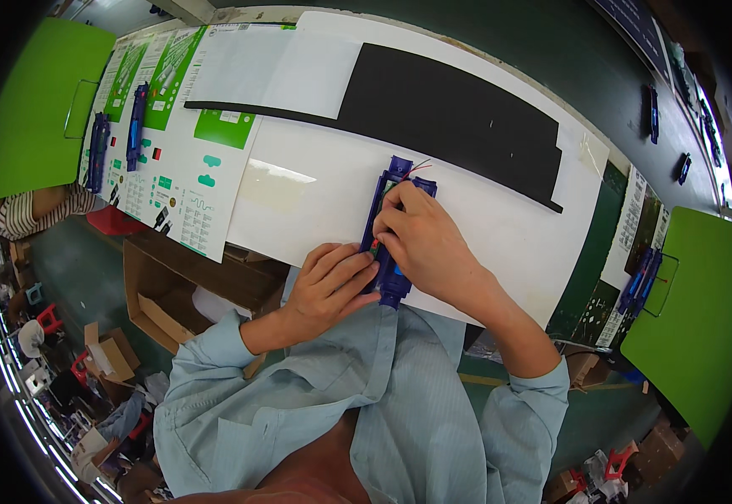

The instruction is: The person assembles small blue electronic devices at a workstation. They pick up a blue casing, insert a green circuit board, and connect red and black wires to the board. The person repeats this process for multiple units, placing the finished devices on the table.

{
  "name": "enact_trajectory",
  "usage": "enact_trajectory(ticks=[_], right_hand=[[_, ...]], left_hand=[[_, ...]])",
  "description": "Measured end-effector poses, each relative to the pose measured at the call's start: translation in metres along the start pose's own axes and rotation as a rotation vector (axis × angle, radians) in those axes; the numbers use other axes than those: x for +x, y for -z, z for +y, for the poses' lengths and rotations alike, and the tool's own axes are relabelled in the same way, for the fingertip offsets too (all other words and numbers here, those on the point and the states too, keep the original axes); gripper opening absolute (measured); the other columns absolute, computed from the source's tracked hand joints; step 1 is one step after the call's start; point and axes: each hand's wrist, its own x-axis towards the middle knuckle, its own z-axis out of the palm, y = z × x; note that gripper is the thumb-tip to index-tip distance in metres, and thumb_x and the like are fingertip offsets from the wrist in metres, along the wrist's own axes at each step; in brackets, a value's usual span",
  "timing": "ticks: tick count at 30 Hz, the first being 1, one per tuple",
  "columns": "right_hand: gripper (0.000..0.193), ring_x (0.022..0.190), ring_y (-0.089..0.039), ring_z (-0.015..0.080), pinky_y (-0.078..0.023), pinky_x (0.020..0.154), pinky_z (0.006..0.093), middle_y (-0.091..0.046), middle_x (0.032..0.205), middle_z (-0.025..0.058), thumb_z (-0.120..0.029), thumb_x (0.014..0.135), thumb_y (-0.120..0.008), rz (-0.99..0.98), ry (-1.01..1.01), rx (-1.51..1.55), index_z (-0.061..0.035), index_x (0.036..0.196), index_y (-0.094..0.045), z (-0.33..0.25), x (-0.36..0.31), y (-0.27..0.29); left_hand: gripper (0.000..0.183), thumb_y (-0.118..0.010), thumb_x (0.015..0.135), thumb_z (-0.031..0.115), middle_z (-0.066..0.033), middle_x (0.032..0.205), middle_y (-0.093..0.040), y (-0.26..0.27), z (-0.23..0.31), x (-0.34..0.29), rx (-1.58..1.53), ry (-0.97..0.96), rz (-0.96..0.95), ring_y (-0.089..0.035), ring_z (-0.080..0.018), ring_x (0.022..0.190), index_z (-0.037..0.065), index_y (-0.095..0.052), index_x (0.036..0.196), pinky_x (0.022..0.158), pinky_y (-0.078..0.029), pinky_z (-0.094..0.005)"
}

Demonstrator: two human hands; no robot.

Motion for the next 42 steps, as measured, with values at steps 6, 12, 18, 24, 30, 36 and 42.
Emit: enact_trajectory(ticks=[6,12,18,24,30,36,42], right_hand=[[0.005,0.104,-0.062,0.0342,-0.051,0.094,0.0437,-0.058,0.112,0.0134,-0.002,0.091,-0.073,0.01,0.026,-0.02,0.0,0.093,-0.07,0.001,-0.001,0.0],[0.008,0.1,-0.06,0.0321,-0.053,0.087,0.042,-0.056,0.107,0.0129,0.003,0.087,-0.071,0.043,0.215,-0.075,0.0025,0.093,-0.065,0.002,-0.003,-0.007],[0.012,0.101,-0.061,0.0317,-0.054,0.086,0.0421,-0.057,0.108,0.0133,0.005,0.086,-0.07,0.016,0.228,-0.006,0.0032,0.096,-0.064,0.002,-0.004,-0.007],[0.019,0.102,-0.063,0.0298,-0.056,0.085,0.0397,-0.059,0.114,0.0127,0.008,0.085,-0.071,0.099,0.238,0.008,0.0038,0.103,-0.067,0.01,-0.017,-0.012],[0.027,0.085,-0.067,0.02,-0.056,0.077,0.0315,-0.066,0.12,0.0117,0.008,0.095,-0.07,0.434,0.037,0.122,-0.0017,0.12,-0.071,0.023,-0.04,0.044],[0.034,0.096,-0.071,0.018,-0.057,0.086,0.0311,-0.075,0.115,0.0091,-0.007,0.103,-0.07,0.79,-0.196,0.006,-0.0032,0.137,-0.067,0.129,-0.076,0.15],[0.054,0.113,-0.067,0.0326,-0.055,0.098,0.0436,-0.074,0.126,0.0129,-0.009,0.093,-0.078,0.52,-0.231,-0.22,-0.0044,0.144,-0.06,0.155,-0.057,0.153]], left_hand=[[0.053,-0.091,0.079,0.024,-0.0121,0.127,-0.069,-0.002,-0.003,0.002,-0.059,0.0,-0.005,-0.064,-0.0337,0.124,-0.001,-0.074,0.123,0.104,-0.054,-0.0478],[0.055,-0.092,0.075,0.026,-0.0133,0.126,-0.071,-0.003,-0.007,0.003,-0.057,-0.022,-0.004,-0.066,-0.0348,0.122,-0.002,-0.076,0.119,0.104,-0.056,-0.0477],[0.054,-0.089,0.077,0.027,-0.0154,0.125,-0.07,0.0,-0.007,0.003,-0.044,-0.024,-0.008,-0.065,-0.0354,0.124,-0.006,-0.074,0.117,0.106,-0.055,-0.0476],[0.052,-0.088,0.079,0.03,-0.0137,0.133,-0.069,0.0,-0.004,0.004,0.011,-0.029,-0.031,-0.066,-0.0327,0.123,-0.002,-0.074,0.117,0.106,-0.054,-0.0468],[0.054,-0.091,0.074,0.026,-0.0173,0.145,-0.065,0.015,0.007,0.023,0.068,-0.01,-0.149,-0.067,-0.0344,0.118,-0.001,-0.072,0.117,0.103,-0.054,-0.0467],[0.058,-0.086,0.081,0.026,-0.0182,0.144,-0.063,0.048,0.011,0.065,-0.006,-0.019,-0.395,-0.065,-0.0339,0.117,-0.001,-0.068,0.129,0.104,-0.052,-0.0468],[0.052,-0.078,0.095,0.023,-0.0157,0.152,-0.058,-0.044,0.02,0.196,0.104,-0.388,-0.32,-0.056,-0.0377,0.134,0.013,-0.065,0.144,0.115,-0.042,-0.0532]])
